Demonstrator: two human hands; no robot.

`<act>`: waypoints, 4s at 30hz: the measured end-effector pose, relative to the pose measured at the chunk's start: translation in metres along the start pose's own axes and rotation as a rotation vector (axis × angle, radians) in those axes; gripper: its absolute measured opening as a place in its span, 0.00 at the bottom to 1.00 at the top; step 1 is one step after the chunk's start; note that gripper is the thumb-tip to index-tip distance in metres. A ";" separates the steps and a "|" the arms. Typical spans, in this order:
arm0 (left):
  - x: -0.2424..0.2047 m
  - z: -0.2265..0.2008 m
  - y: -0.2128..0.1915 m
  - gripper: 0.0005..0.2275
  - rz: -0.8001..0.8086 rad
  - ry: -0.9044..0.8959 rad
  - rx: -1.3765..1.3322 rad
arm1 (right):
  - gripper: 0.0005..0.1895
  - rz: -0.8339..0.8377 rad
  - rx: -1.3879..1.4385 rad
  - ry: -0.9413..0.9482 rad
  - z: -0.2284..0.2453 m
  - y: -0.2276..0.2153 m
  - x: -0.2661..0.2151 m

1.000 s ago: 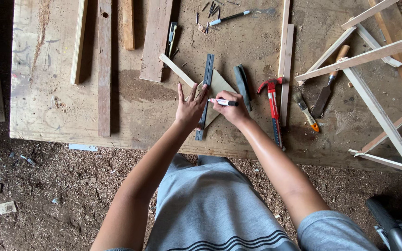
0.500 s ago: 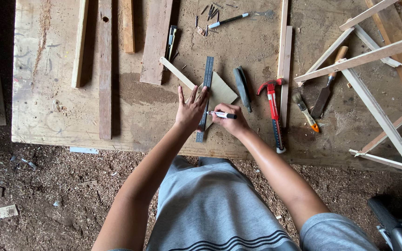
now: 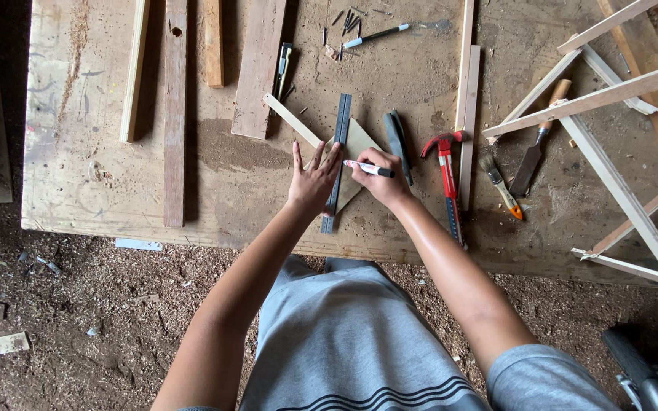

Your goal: The person uses a metal ruler and a black marker to draw straight lines and a decorative sunburst pattern on a small square wooden board. They then write text along the bottom edge and place the finished board on a wooden frame.

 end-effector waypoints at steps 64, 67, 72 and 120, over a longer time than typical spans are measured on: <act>0.002 0.103 0.060 0.06 -0.610 -0.629 -1.269 | 0.40 -0.067 -0.042 0.085 0.018 0.021 -0.016; -0.002 0.125 0.041 0.06 -0.662 -0.588 -1.220 | 0.41 -0.084 -0.045 0.115 0.031 0.022 -0.019; -0.002 0.148 0.025 0.07 -0.588 -0.531 -1.303 | 0.44 -0.127 -0.161 0.087 0.052 0.045 -0.028; -0.011 0.077 0.074 0.18 -0.196 -0.189 -1.939 | 0.29 -0.482 0.277 0.341 0.091 0.071 0.032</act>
Point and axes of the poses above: each hand's wrist, its own x-axis towards the middle knuckle, its own y-axis out of the palm, z = x × y, the point moved 1 cm from there along x, towards the middle knuckle, and after that the axes turned 1 degree about -x, right-handed, at the moved point
